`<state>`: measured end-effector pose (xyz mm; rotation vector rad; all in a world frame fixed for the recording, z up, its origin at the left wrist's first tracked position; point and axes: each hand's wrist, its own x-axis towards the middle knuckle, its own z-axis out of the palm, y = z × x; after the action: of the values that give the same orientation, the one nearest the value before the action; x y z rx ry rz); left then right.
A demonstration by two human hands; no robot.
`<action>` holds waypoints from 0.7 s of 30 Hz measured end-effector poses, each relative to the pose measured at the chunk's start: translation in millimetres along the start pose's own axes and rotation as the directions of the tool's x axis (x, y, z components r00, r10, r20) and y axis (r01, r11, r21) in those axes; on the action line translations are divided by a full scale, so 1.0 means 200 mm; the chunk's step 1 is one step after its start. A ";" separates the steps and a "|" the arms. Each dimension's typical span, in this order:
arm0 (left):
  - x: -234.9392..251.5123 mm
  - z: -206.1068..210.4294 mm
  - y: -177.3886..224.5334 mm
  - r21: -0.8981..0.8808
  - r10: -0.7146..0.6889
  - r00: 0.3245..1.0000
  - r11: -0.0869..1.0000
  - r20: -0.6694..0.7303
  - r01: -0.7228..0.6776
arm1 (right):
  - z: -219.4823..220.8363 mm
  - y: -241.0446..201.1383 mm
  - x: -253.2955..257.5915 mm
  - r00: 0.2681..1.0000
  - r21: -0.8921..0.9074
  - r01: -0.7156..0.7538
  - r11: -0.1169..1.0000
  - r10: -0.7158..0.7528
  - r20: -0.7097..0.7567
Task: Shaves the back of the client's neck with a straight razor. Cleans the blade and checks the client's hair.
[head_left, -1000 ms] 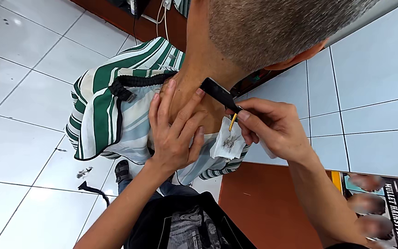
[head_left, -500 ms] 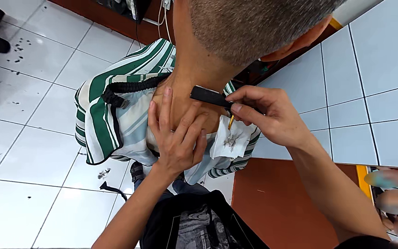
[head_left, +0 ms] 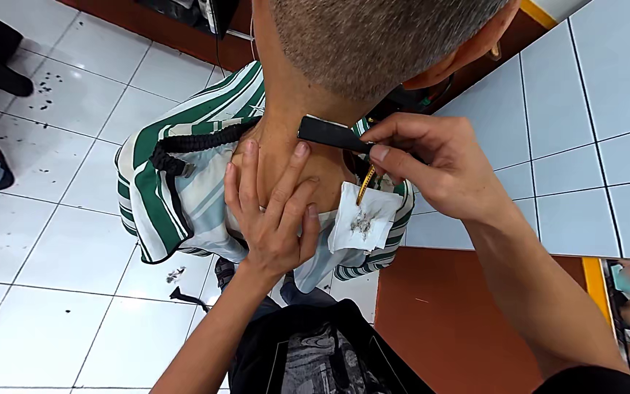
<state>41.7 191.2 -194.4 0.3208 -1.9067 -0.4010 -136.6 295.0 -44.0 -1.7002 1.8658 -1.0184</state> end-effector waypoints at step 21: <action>0.00 -0.01 0.00 0.002 0.003 1.000 1.000 -0.004 -0.003 | 0.01 -0.01 0.00 0.996 -0.130 0.063 0.989 -0.070 -0.048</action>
<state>43.5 190.2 -194.4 0.3202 -1.9039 -0.3965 -134.2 294.6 -44.4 -1.8369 1.9575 -0.9964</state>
